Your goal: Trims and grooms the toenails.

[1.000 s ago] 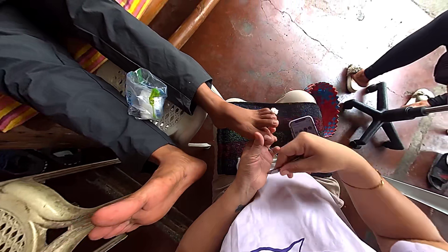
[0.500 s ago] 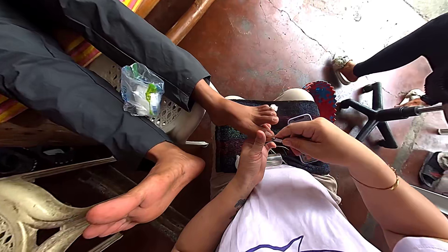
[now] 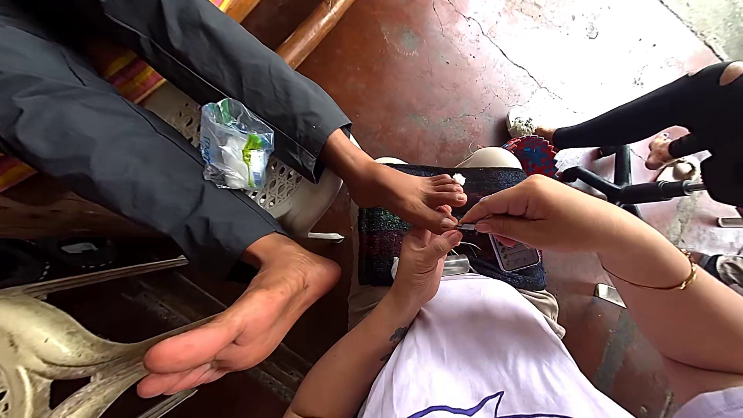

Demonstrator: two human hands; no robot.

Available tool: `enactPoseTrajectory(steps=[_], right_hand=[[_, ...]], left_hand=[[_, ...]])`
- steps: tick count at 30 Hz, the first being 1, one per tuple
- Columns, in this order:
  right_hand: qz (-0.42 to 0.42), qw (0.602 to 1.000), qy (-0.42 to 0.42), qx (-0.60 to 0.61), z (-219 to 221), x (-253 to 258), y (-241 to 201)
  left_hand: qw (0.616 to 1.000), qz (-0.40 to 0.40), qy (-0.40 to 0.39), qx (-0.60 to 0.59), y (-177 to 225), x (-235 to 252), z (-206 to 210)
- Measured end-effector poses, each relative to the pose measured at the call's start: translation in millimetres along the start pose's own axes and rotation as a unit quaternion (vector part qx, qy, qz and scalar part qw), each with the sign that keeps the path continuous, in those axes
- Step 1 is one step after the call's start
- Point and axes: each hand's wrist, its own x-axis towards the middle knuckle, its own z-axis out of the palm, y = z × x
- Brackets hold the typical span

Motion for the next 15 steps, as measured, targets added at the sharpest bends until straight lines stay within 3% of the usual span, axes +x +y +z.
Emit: enactPoseTrajectory(steps=[6, 10, 15], right_hand=[[-0.034, 0.999, -0.020, -0.019, -7, 4, -1], [-0.034, 0.999, -0.019, -0.036, -13, 8, -7], [-0.026, 0.999, -0.034, -0.032, -17, 9, -7]], left_hand=[[0.997, 0.017, 0.027, 0.065, -2, 2, -2], [0.999, 0.000, -0.022, 0.050, 0, 0, -4], [0.999, 0.003, 0.024, 0.034, 0, 0, 2]])
